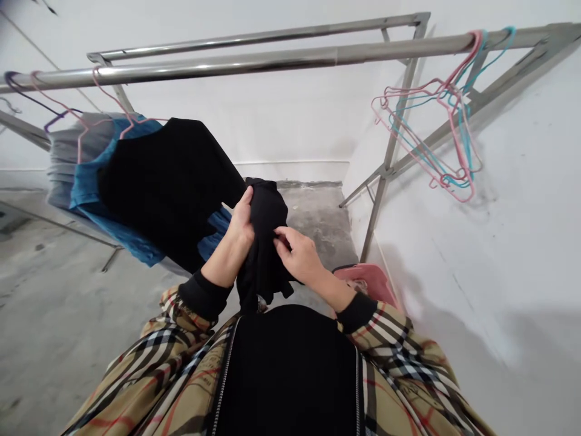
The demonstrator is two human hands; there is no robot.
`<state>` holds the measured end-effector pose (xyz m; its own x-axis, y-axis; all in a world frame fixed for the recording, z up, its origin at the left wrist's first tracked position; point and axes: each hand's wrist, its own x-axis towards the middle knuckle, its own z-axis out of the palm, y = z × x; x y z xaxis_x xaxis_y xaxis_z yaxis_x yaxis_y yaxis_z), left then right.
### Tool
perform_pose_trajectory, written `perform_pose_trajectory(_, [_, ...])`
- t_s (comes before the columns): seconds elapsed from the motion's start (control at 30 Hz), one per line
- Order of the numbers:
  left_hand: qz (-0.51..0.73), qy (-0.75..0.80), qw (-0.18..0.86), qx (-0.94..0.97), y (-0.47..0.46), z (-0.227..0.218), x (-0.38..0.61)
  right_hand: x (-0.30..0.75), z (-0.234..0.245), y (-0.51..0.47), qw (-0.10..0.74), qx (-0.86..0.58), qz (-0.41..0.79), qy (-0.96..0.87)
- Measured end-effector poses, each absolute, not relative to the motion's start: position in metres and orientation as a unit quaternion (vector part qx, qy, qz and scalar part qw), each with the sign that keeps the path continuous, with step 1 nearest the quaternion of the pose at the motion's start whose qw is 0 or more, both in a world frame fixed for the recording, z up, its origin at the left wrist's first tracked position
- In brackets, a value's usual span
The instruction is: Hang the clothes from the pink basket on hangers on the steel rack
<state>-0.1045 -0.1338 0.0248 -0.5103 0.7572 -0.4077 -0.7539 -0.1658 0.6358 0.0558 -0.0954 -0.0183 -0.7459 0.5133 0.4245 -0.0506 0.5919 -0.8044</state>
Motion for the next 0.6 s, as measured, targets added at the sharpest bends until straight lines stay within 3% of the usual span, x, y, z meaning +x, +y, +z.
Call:
perform_pose_trajectory(0.17, [0.781,0.415,0.466,-0.007,-0.149,0.018,-0.117,0.041,-0.002,-0.084,0.283,-0.13,0.6,-0.737])
perform_pose_trajectory(0.4, [0.811,0.399,0.426,-0.031,-0.163,0.016,-0.132,0.012,-0.003,-0.111,0.326,-0.137,0.448,-0.821])
perform_pose_trajectory(0.6, [0.82,0.417,0.39,-0.047,-0.169,0.006,-0.138,-0.001,0.004,-0.108,0.237,-0.132,0.537,-0.799])
